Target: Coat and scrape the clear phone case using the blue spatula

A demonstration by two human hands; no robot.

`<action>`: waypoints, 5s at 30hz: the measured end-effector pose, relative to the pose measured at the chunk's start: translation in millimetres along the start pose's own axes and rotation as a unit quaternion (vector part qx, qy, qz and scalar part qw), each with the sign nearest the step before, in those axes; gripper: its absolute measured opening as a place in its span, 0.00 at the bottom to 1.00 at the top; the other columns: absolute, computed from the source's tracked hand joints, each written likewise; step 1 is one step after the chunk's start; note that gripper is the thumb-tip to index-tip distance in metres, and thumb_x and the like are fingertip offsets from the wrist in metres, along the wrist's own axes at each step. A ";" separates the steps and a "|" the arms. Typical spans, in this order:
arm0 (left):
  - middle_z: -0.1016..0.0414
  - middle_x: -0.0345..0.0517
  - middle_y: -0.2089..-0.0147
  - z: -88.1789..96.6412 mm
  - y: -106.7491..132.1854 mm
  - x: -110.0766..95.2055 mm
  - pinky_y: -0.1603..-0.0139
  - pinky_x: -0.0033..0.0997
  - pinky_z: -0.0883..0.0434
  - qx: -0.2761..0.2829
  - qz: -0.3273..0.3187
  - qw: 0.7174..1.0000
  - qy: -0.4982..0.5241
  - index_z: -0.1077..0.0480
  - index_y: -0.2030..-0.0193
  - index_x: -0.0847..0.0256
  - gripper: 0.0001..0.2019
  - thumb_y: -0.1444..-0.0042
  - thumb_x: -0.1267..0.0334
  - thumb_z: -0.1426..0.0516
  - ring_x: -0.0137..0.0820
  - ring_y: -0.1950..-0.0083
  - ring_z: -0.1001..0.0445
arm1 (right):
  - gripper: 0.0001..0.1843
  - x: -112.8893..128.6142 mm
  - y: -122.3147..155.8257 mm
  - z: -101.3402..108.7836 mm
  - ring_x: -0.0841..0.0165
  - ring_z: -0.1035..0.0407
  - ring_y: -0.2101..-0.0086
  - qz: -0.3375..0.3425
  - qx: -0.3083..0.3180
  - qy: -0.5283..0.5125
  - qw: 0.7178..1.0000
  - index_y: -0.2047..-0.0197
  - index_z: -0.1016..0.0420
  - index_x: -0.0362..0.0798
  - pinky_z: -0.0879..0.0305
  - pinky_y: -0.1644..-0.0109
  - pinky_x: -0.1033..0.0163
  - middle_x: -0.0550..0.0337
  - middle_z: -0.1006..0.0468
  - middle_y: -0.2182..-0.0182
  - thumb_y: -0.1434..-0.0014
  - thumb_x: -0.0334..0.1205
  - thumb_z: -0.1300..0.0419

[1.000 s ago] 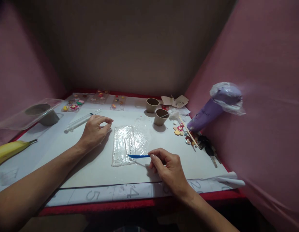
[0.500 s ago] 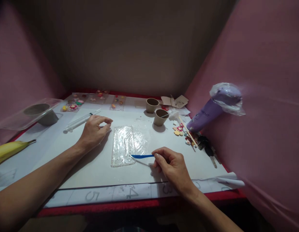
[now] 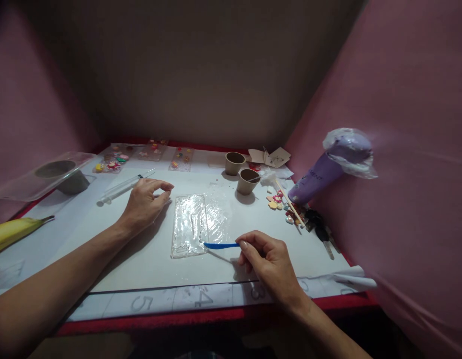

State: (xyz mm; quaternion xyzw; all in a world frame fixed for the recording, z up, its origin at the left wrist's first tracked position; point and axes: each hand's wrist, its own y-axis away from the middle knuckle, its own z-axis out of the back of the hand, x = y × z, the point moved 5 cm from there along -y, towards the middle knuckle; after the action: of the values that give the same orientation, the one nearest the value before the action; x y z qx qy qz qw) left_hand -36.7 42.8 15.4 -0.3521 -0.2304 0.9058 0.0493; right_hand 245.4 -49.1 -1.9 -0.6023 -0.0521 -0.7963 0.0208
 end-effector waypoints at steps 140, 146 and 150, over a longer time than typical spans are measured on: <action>0.24 0.46 0.59 -0.8 0.3 2.6 0.48 0.45 0.34 0.013 0.008 1.000 0.002 0.25 0.64 0.57 0.08 0.46 0.69 0.45 0.40 0.49 0.33 | 0.13 7.4 -99.4 -26.1 0.73 0.34 0.78 0.088 -0.023 -0.036 0.995 0.64 0.25 0.46 0.38 0.75 0.68 0.61 0.24 0.76 0.44 0.48 0.38; 0.24 0.45 0.60 -0.8 0.1 1.9 0.49 0.45 0.34 0.016 0.007 1.000 -0.003 0.25 0.64 0.57 0.08 0.46 0.69 0.46 0.40 0.49 0.33 | 0.09 10.4 -76.8 -20.7 0.72 0.33 0.75 0.114 0.013 -0.001 0.993 0.63 0.24 0.47 0.37 0.70 0.66 0.61 0.24 0.76 0.41 0.44 0.39; 0.22 0.45 0.60 -1.1 0.0 1.0 0.50 0.44 0.34 0.022 0.007 1.000 -0.006 0.26 0.64 0.57 0.08 0.46 0.70 0.46 0.40 0.49 0.32 | 0.09 13.7 -57.7 -17.0 0.71 0.32 0.75 0.127 0.039 0.024 0.991 0.62 0.23 0.47 0.35 0.68 0.65 0.61 0.23 0.75 0.40 0.44 0.40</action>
State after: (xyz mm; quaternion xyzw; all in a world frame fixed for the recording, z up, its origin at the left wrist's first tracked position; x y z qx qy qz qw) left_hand -36.7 43.4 14.1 -0.3472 -0.2078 0.9132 0.0490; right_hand 219.8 6.8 3.4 -0.5834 -0.0056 -0.7989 0.1462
